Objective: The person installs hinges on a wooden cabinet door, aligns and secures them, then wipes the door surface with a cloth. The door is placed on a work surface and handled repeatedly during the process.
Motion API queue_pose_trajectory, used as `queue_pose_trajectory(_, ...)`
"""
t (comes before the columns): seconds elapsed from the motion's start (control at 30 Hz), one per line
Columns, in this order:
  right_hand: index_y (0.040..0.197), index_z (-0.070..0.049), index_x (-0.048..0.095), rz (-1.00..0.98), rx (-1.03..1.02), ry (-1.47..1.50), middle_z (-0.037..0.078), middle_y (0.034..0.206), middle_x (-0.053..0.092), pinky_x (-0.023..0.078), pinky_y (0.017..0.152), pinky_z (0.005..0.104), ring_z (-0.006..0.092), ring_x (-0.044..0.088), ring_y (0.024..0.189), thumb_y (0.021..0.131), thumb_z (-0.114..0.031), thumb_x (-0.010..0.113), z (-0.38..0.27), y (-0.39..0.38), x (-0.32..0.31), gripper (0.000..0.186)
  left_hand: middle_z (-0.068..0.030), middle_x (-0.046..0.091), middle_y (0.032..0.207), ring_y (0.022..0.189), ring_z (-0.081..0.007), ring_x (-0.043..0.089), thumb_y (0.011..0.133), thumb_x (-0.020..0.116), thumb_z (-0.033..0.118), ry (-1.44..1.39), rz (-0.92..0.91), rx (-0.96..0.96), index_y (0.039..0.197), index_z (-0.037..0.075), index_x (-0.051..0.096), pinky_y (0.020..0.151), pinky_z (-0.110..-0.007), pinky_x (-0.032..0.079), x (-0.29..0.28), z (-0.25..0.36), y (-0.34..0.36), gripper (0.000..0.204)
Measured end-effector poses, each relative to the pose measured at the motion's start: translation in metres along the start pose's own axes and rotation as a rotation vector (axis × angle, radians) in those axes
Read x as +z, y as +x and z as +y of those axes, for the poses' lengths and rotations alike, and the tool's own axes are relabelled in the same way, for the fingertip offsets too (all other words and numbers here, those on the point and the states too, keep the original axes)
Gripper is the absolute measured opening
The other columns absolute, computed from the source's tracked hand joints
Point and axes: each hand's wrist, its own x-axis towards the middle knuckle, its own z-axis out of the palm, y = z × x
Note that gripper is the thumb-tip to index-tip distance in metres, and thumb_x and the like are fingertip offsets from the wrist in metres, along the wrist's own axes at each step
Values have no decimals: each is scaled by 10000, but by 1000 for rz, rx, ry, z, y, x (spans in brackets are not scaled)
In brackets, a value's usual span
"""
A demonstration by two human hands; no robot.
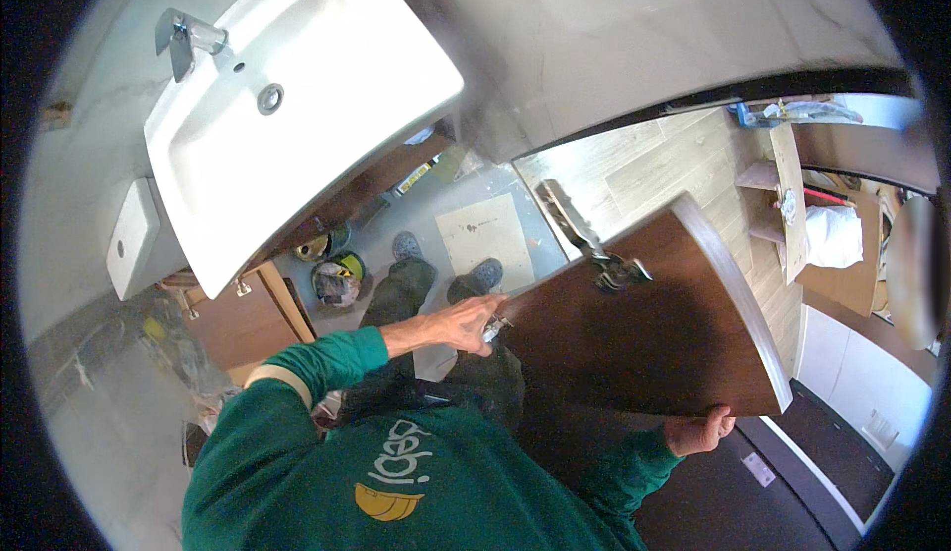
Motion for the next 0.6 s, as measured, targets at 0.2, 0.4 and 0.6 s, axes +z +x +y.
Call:
queue_pose_trajectory(0.2, 1117, -40, 567, 200, -151, -83, 164, 1127, 622, 500, 833, 461, 305, 612, 977, 895, -237, 647, 0, 13, -5, 307, -205, 462, 1402, 1258, -344, 489, 669, 719, 136, 270, -537, 207, 1437, 50, 373, 1127, -428, 335, -46, -25, 4, 846)
queue_pose_trajectory(0.4, 1124, -29, 565, -356, -30, 101, 228, 1017, 646, 546, 820, 431, 302, 659, 847, 795, -193, 728, -29, 19, 11, 403, -184, 606, 1192, 1164, -366, 542, 683, 646, 132, 62, 323, 27, 1235, 52, 568, 984, -494, 438, -11, -82, -30, 564)
queue_pose_trajectory(0.6, 1174, 36, 581, -227, -150, -353, 217, 1175, 625, 480, 973, 498, 344, 618, 1066, 823, -163, 681, 7, 11, 5, 415, -187, 605, 884, 901, -363, 588, 639, 674, 158, 461, -126, -127, 822, 44, 665, 699, -495, 421, 84, -168, -145, 215)
